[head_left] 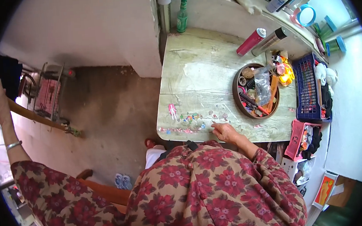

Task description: Wiping down a table surface and various toiletry bottles with a cloth near a mirror.

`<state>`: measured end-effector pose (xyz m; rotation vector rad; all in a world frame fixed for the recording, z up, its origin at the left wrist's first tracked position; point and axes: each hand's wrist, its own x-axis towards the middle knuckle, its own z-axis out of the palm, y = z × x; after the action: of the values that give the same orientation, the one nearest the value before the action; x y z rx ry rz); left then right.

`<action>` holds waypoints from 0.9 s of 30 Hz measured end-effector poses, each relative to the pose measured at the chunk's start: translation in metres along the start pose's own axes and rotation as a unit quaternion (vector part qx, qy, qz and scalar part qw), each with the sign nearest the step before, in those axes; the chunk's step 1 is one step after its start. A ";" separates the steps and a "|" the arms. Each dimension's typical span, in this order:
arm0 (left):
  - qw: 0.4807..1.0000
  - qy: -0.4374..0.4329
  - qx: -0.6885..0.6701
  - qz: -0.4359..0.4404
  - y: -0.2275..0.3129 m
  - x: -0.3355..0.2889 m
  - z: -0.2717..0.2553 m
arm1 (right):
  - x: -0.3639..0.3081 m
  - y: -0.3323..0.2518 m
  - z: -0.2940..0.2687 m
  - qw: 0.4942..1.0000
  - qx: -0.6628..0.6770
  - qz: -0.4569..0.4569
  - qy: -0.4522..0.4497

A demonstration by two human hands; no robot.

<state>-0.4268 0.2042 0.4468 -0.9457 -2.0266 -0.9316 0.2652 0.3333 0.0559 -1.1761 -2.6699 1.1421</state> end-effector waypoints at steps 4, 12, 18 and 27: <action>0.997 0.015 0.069 -0.036 0.078 0.018 0.056 | -0.003 0.008 0.027 0.995 0.030 0.097 0.018; 0.993 -0.039 -0.109 0.007 0.086 0.061 0.190 | 0.054 -0.079 0.069 0.981 0.073 0.135 0.116; 0.985 -0.048 -0.159 0.055 0.059 0.100 0.197 | 0.126 -0.179 0.086 0.985 0.101 0.118 0.081; 0.976 -0.034 -0.198 0.085 0.046 0.086 0.204 | 0.170 -0.146 0.116 0.984 0.085 0.123 0.101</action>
<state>-0.4889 0.4207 0.4302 -1.3594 -1.8108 -1.2474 0.0175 0.3048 0.0171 -1.5293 -2.2776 1.1789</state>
